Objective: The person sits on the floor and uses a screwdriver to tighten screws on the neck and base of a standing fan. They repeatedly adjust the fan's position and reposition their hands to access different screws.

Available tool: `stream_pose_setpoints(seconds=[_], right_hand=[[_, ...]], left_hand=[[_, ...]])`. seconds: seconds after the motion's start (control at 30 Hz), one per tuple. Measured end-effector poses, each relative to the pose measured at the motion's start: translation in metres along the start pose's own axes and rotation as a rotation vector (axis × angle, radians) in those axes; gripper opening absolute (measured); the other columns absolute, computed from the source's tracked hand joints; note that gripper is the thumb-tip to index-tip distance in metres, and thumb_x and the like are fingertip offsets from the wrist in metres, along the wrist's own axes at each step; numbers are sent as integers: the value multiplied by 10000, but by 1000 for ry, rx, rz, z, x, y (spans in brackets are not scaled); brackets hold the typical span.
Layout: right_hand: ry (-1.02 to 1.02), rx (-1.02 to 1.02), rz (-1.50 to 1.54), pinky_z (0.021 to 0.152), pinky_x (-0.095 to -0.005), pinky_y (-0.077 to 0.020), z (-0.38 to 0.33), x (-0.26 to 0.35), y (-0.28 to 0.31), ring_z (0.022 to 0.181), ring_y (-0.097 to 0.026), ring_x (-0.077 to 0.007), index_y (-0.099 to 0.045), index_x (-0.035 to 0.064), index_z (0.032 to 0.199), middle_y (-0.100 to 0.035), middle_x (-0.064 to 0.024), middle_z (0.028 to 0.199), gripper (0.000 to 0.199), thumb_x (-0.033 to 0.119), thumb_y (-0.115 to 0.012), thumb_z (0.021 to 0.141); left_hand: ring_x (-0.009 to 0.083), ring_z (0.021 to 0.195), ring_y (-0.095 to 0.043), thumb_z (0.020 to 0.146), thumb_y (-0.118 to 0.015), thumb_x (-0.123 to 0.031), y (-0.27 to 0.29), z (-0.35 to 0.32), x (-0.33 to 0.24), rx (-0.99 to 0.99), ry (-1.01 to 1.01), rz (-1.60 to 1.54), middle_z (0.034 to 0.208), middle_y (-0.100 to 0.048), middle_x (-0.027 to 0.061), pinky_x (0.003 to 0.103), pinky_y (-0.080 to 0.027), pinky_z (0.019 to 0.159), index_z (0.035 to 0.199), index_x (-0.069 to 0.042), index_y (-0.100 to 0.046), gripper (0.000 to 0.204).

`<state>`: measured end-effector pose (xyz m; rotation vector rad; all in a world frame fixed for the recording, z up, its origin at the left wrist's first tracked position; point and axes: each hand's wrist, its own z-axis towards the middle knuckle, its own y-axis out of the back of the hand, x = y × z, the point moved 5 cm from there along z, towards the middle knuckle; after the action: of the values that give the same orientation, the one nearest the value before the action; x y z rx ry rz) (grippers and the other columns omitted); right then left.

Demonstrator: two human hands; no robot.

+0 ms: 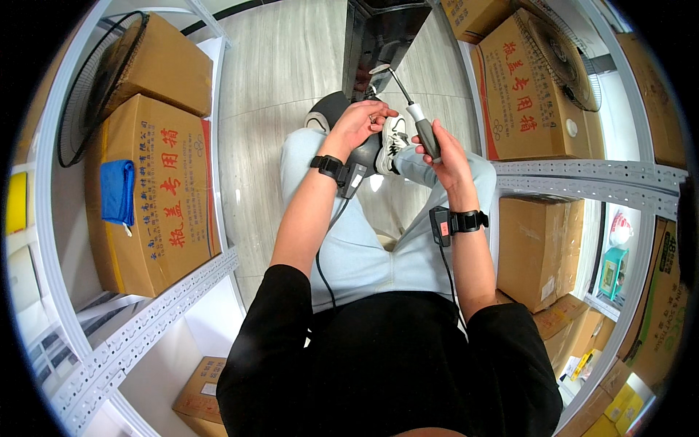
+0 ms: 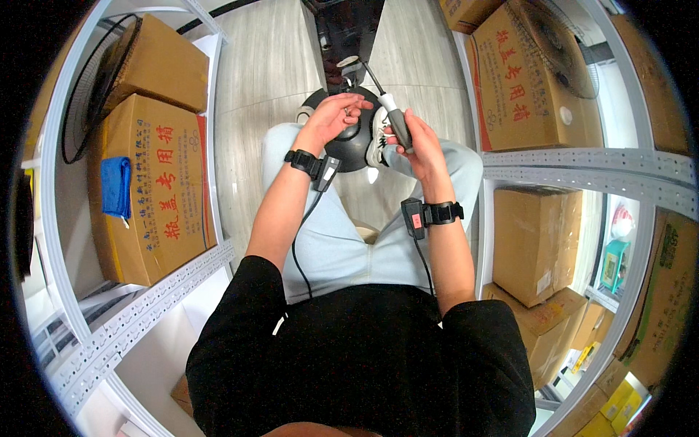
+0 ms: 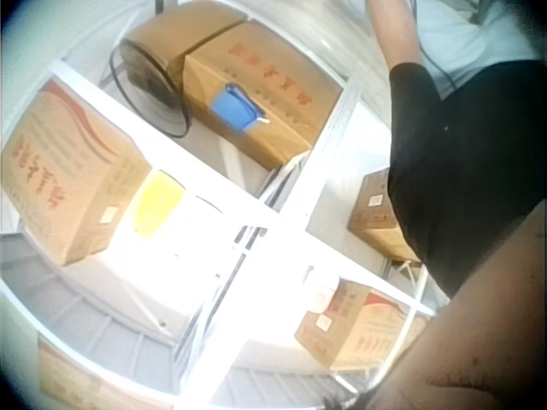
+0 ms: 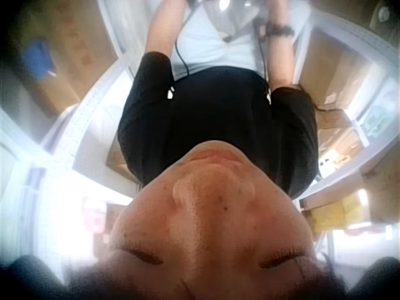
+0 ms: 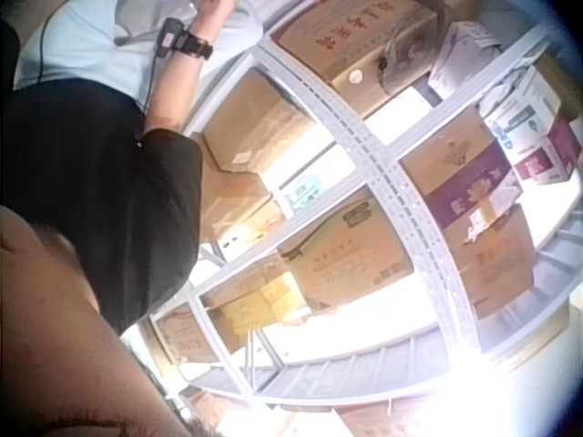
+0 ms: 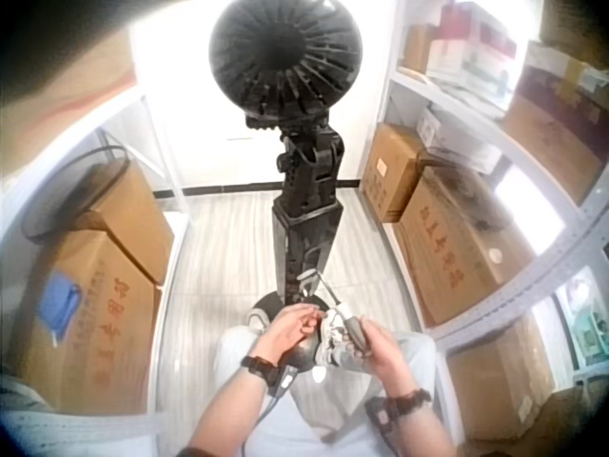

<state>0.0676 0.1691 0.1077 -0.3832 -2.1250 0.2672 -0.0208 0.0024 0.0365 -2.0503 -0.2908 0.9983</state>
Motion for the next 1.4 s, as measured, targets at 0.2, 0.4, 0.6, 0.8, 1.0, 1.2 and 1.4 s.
stream_pose_setpoints(seconds=[0.2, 0.4, 0.6, 0.8, 1.0, 1.2, 1.4], right_hand=[[432, -319, -620, 556, -197, -436, -5, 12, -5, 698, -610, -90, -577, 39, 1113, -655, -45, 880, 395, 352, -647, 882], [54, -39, -23, 557, -183, -424, 2, -1, 0, 701, -596, -73, -585, 51, 1114, -648, -29, 892, 374, 347, -633, 891], [87, -93, -165, 546, -191, -409, -2, 3, -7, 698, -582, -71, -570, 56, 1109, -635, -35, 895, 337, 328, -605, 913], [166, -113, -207, 537, -189, -383, -14, -7, 6, 695, -576, -67, -568, 59, 1109, -635, -33, 871, 326, 309, -617, 906], [289, -226, -470, 522, -211, -392, -37, -20, 16, 639, -577, -83, -603, 40, 1054, -628, -23, 804, 311, 244, -699, 840], [372, -306, -637, 581, -233, -450, -44, -19, 13, 647, -598, -92, -618, 40, 1038, -641, -39, 768, 314, 232, -718, 811], [466, -354, -829, 643, -286, -486, -50, -10, 10, 698, -625, -173, -622, 52, 1028, -660, -89, 797, 329, 251, -724, 788]], left_hand=[[66, 625, -467, 952, -511, -106, 0, -1, -1, -13, -27, -20, 989, -639, 191, 188, -353, 490, 979, -1, -547, 114], [52, 619, -447, 951, -533, -127, 0, 0, -1, 16, -37, -28, 1002, -637, 182, 176, -343, 486, 983, -4, -558, 130], [56, 621, -432, 963, -512, -136, 1, -2, -3, -13, -41, -59, 1024, -635, 192, 181, -342, 496, 972, 6, -552, 148], [51, 603, -396, 960, -529, -166, 3, -1, -3, -16, -48, -104, 1052, -625, 199, 173, -336, 488, 980, 18, -554, 186], [48, 595, -365, 972, -513, -195, 5, -1, -4, -5, -67, -121, 1033, -633, 177, 177, -321, 484, 972, 21, -550, 219], [40, 579, -335, 978, -504, -210, 7, 1, -4, -37, -71, -78, 987, -636, 149, 173, -299, 463, 956, 14, -550, 230], [33, 579, -358, 970, -520, -198, 3, -2, -5, -51, -88, 11, 942, -639, 120, 170, -306, 462, 933, 5, -552, 209]])
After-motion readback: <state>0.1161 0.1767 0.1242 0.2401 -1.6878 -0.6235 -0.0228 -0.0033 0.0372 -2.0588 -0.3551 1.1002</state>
